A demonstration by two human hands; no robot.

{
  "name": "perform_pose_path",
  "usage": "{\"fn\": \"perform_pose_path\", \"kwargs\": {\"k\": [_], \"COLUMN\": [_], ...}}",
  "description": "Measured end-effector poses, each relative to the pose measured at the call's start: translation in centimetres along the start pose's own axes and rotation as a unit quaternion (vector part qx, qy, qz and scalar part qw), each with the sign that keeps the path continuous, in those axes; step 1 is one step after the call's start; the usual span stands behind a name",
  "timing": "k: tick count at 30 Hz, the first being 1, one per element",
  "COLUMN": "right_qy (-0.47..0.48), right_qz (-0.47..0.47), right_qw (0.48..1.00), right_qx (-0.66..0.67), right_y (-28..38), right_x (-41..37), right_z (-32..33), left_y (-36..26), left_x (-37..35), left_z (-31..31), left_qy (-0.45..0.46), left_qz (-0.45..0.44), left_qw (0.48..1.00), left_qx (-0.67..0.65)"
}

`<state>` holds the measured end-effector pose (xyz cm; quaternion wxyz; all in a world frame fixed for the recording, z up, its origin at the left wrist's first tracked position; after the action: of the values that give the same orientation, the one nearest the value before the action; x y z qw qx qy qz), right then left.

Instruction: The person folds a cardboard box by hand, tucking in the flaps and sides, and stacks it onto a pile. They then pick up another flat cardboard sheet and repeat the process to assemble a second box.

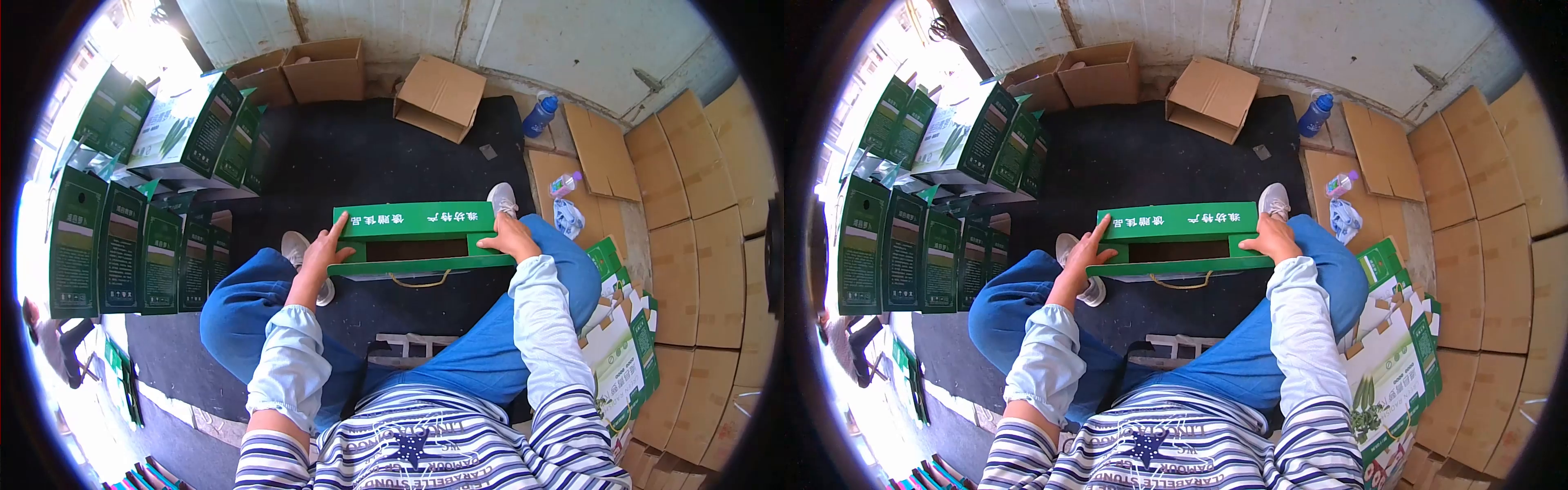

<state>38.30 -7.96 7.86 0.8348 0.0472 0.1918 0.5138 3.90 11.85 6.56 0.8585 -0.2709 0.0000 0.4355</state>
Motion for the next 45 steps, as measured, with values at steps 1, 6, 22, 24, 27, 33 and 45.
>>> {"fn": "perform_pose_path", "kwargs": {"k": [1, 6, 22, 24, 27, 33, 45], "right_qy": [0.006, 0.044, -0.013, 0.0, 0.048, 0.071, 0.196], "right_qz": [-0.009, -0.023, -0.037, 0.022, 0.032, 0.01, -0.229], "right_qw": [1.0, 0.998, 0.971, 0.975, 0.971, 0.92, 0.789], "right_qx": [0.006, 0.033, 0.237, 0.221, 0.232, 0.385, 0.535], "right_y": [-0.1, 0.2, -5.2, -4.9, -5.2, -4.5, -3.0], "right_x": [0.1, 0.6, 1.8, 2.4, 2.9, 1.9, 0.0], "right_z": [0.0, 0.1, -4.7, -5.1, -6.3, -5.8, -9.1], "left_y": [0.0, 0.3, -0.2, -0.3, -0.2, 0.1, 6.4], "left_x": [0.1, 0.3, -2.7, -3.1, -3.3, -2.3, -0.7], "left_z": [-0.1, -0.4, 0.8, 0.8, -0.4, 0.2, -1.8], "left_qy": [0.0, 0.002, 0.081, 0.143, 0.183, 0.12, 0.059], "left_qz": [0.003, 0.012, -0.047, -0.033, -0.018, 0.009, 0.246], "left_qw": [1.0, 1.0, 0.991, 0.987, 0.981, 0.976, 0.956], "left_qx": [0.001, -0.003, -0.099, -0.065, -0.057, -0.18, -0.148]}}
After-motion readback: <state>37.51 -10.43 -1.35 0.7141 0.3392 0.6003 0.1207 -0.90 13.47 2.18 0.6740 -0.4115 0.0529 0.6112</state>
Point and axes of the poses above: each hand's wrist, its own x-axis towards the middle knuckle, its own z-axis out of the back of the hand, y = z × x, the point moved 8 cm from there along x, towards the middle knuckle, and after that the axes turned 6 degrees about z, right-handed, at the moved point
